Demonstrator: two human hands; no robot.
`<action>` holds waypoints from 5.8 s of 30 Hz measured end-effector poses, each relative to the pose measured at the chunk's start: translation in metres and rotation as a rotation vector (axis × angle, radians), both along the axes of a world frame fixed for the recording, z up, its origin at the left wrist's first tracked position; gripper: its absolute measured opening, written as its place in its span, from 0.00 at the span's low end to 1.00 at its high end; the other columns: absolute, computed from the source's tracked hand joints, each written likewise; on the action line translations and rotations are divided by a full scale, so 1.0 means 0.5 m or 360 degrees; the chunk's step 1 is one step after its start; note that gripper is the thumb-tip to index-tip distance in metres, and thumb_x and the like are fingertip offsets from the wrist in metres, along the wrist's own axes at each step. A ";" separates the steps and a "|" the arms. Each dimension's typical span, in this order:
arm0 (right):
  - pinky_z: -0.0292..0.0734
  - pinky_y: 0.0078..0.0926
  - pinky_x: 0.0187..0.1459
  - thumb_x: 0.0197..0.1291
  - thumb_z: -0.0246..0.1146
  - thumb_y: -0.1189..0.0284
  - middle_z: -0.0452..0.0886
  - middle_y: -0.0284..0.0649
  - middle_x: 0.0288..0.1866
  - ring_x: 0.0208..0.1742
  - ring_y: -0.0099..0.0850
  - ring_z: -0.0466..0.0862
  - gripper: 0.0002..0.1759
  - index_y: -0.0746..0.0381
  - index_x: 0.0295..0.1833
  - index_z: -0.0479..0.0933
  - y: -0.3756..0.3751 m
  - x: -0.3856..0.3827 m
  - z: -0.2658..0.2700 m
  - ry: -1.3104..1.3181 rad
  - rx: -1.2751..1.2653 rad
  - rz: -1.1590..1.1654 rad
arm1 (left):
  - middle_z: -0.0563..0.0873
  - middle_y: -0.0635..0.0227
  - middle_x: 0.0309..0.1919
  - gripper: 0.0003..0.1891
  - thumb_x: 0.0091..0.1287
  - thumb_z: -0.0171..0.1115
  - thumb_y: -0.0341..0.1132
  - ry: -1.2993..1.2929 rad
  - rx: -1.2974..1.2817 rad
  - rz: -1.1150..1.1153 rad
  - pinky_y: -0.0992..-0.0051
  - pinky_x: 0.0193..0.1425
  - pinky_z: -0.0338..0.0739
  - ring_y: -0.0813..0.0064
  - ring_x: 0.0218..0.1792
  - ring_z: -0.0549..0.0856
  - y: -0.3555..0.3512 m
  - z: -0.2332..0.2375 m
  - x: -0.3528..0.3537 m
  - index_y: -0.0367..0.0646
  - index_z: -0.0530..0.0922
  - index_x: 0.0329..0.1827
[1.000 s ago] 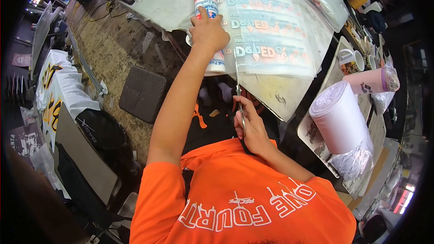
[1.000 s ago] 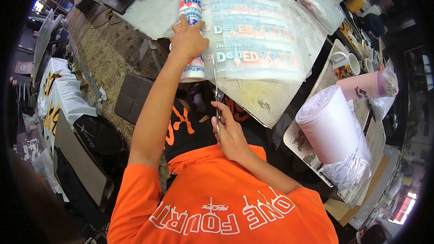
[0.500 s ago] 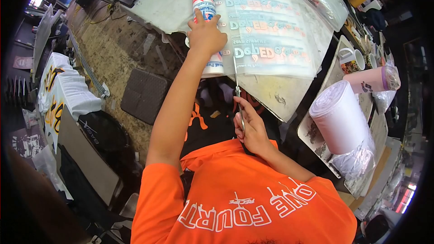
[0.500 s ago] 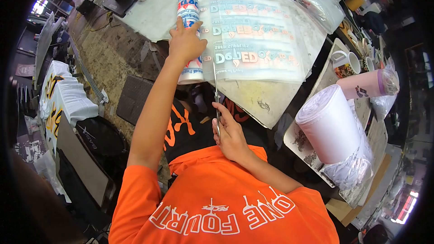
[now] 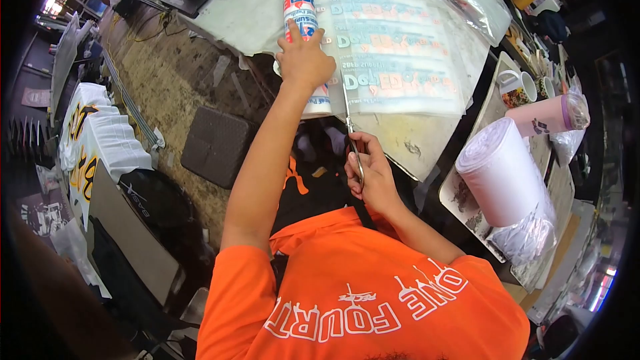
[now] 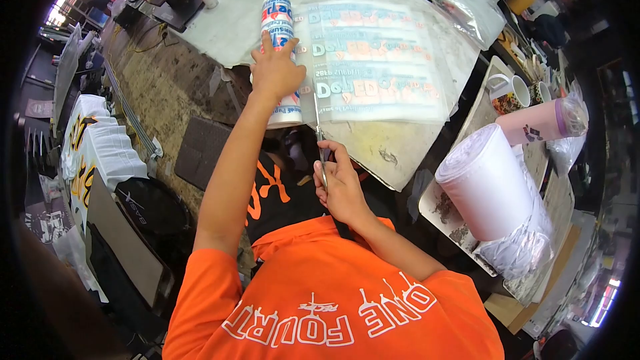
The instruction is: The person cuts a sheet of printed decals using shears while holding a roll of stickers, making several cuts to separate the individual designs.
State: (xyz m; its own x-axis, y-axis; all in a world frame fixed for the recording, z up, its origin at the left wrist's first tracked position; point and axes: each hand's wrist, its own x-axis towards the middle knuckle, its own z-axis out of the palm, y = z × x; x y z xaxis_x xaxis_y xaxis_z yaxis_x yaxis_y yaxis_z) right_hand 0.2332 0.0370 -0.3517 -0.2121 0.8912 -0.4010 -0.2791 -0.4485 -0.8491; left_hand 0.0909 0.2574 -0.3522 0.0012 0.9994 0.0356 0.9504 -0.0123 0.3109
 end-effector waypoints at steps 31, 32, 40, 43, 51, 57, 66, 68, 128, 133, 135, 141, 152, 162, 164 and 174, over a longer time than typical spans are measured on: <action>0.64 0.23 0.19 0.78 0.61 0.65 0.73 0.35 0.28 0.19 0.22 0.68 0.25 0.59 0.70 0.57 0.115 -0.023 -0.016 -0.0025 0.0042 -0.0125 | 0.58 0.41 0.82 0.31 0.62 0.60 0.41 0.0027 0.0159 -0.0021 0.45 0.69 0.72 0.36 0.68 0.70 -0.008 -0.012 0.012 0.59 0.80 0.72; 0.64 0.24 0.19 0.78 0.61 0.66 0.73 0.35 0.28 0.19 0.22 0.68 0.26 0.59 0.71 0.57 0.122 -0.021 -0.014 -0.0048 0.0028 -0.0126 | 0.58 0.41 0.82 0.31 0.62 0.60 0.41 0.0036 0.0156 -0.0019 0.45 0.69 0.72 0.36 0.68 0.70 -0.009 -0.011 0.014 0.59 0.80 0.72; 0.63 0.25 0.18 0.77 0.63 0.65 0.73 0.35 0.27 0.19 0.22 0.68 0.27 0.61 0.72 0.60 0.159 -0.023 -0.031 -0.0084 0.0062 -0.0153 | 0.57 0.41 0.82 0.31 0.61 0.60 0.41 0.0023 0.0139 -0.0012 0.46 0.71 0.71 0.35 0.69 0.69 -0.011 -0.005 0.016 0.59 0.80 0.72; 0.63 0.25 0.18 0.76 0.63 0.65 0.73 0.35 0.27 0.18 0.23 0.68 0.28 0.61 0.72 0.60 0.170 -0.026 -0.015 -0.0087 0.0067 -0.0167 | 0.57 0.41 0.82 0.32 0.61 0.60 0.40 0.0032 0.0143 -0.0016 0.46 0.71 0.71 0.35 0.69 0.69 -0.009 -0.004 0.015 0.59 0.80 0.73; 0.63 0.25 0.17 0.76 0.63 0.65 0.73 0.36 0.27 0.18 0.23 0.68 0.29 0.62 0.74 0.59 0.236 -0.032 -0.020 -0.0016 0.0007 -0.0175 | 0.57 0.40 0.82 0.31 0.60 0.60 0.40 0.0021 0.0118 -0.0012 0.45 0.71 0.71 0.34 0.70 0.69 -0.007 -0.006 0.013 0.58 0.80 0.71; 0.62 0.26 0.16 0.75 0.65 0.65 0.73 0.37 0.26 0.16 0.23 0.67 0.30 0.62 0.73 0.60 0.261 -0.025 -0.017 -0.0013 0.0005 -0.0198 | 0.57 0.40 0.83 0.32 0.60 0.60 0.40 0.0014 0.0132 -0.0029 0.46 0.71 0.71 0.35 0.70 0.69 -0.010 -0.010 0.013 0.58 0.80 0.72; 0.61 0.26 0.17 0.76 0.63 0.67 0.73 0.35 0.25 0.16 0.23 0.67 0.26 0.61 0.72 0.62 0.290 -0.033 -0.011 -0.0012 -0.0008 -0.0208 | 0.58 0.40 0.82 0.33 0.58 0.62 0.40 -0.0024 0.0155 -0.0005 0.47 0.70 0.72 0.36 0.69 0.70 -0.003 -0.015 0.006 0.61 0.80 0.72; 0.62 0.27 0.17 0.76 0.63 0.67 0.73 0.35 0.25 0.17 0.23 0.67 0.26 0.61 0.71 0.62 0.298 -0.035 -0.001 -0.0069 -0.0001 -0.0223 | 0.56 0.39 0.83 0.33 0.58 0.65 0.42 0.0009 0.0130 -0.0043 0.48 0.70 0.72 0.36 0.68 0.70 -0.009 -0.008 0.007 0.60 0.79 0.72; 0.63 0.21 0.21 0.77 0.61 0.67 0.72 0.32 0.27 0.21 0.20 0.67 0.18 0.67 0.63 0.74 0.525 -0.039 -0.037 0.0088 0.0114 -0.0308 | 0.56 0.41 0.83 0.34 0.59 0.65 0.44 -0.0041 0.0117 -0.0026 0.44 0.73 0.69 0.33 0.68 0.71 -0.011 -0.007 0.002 0.66 0.77 0.74; 0.63 0.22 0.21 0.77 0.62 0.66 0.73 0.33 0.26 0.20 0.21 0.68 0.26 0.65 0.74 0.68 0.418 -0.023 -0.024 0.0045 -0.0003 -0.0249 | 0.55 0.43 0.84 0.35 0.59 0.67 0.46 -0.0058 0.0111 -0.0008 0.50 0.74 0.70 0.37 0.70 0.71 -0.011 -0.007 -0.009 0.67 0.76 0.75; 0.63 0.22 0.21 0.76 0.63 0.65 0.73 0.33 0.27 0.20 0.21 0.68 0.29 0.64 0.75 0.66 0.349 -0.015 -0.015 0.0022 -0.0021 -0.0276 | 0.55 0.43 0.84 0.35 0.59 0.67 0.45 -0.0054 0.0119 -0.0014 0.50 0.74 0.70 0.37 0.69 0.72 -0.010 -0.008 -0.009 0.67 0.76 0.75; 0.64 0.26 0.20 0.73 0.67 0.65 0.73 0.35 0.26 0.19 0.24 0.69 0.36 0.65 0.79 0.61 0.272 0.039 -0.020 0.0020 -0.0067 -0.0311 | 0.55 0.44 0.84 0.38 0.57 0.67 0.46 -0.0071 0.0093 -0.0009 0.48 0.75 0.70 0.34 0.71 0.71 -0.013 -0.005 -0.008 0.67 0.75 0.76; 0.65 0.26 0.19 0.75 0.64 0.64 0.73 0.35 0.26 0.18 0.23 0.69 0.30 0.62 0.76 0.65 0.169 0.109 0.010 -0.0281 -0.0084 -0.0234 | 0.60 0.44 0.78 0.46 0.49 0.74 0.41 -0.0237 0.0075 0.0120 0.51 0.74 0.74 0.37 0.71 0.72 -0.028 0.023 -0.013 0.66 0.71 0.78; 0.61 0.21 0.18 0.76 0.64 0.68 0.72 0.33 0.26 0.17 0.20 0.67 0.33 0.61 0.81 0.62 0.095 0.170 0.034 -0.0158 0.0167 -0.0287 | 0.68 0.38 0.68 0.50 0.47 0.74 0.35 -0.0789 -0.0084 0.0060 0.55 0.67 0.80 0.41 0.60 0.83 0.019 0.037 0.056 0.56 0.67 0.81; 0.61 0.20 0.18 0.76 0.63 0.68 0.72 0.32 0.27 0.18 0.19 0.66 0.33 0.61 0.81 0.61 0.082 0.192 0.039 -0.0127 0.0231 -0.0366 | 0.70 0.39 0.66 0.50 0.47 0.74 0.33 -0.0958 -0.0033 -0.0042 0.55 0.63 0.83 0.44 0.58 0.84 0.035 0.046 0.047 0.54 0.67 0.81; 0.60 0.13 0.20 0.78 0.58 0.74 0.70 0.28 0.28 0.19 0.13 0.63 0.35 0.56 0.86 0.55 0.034 0.210 0.110 -0.0221 0.0792 -0.0977 | 0.81 0.49 0.57 0.50 0.53 0.76 0.23 -0.2147 -0.0223 -0.0466 0.59 0.43 0.89 0.60 0.44 0.88 -0.010 0.225 0.218 0.47 0.60 0.81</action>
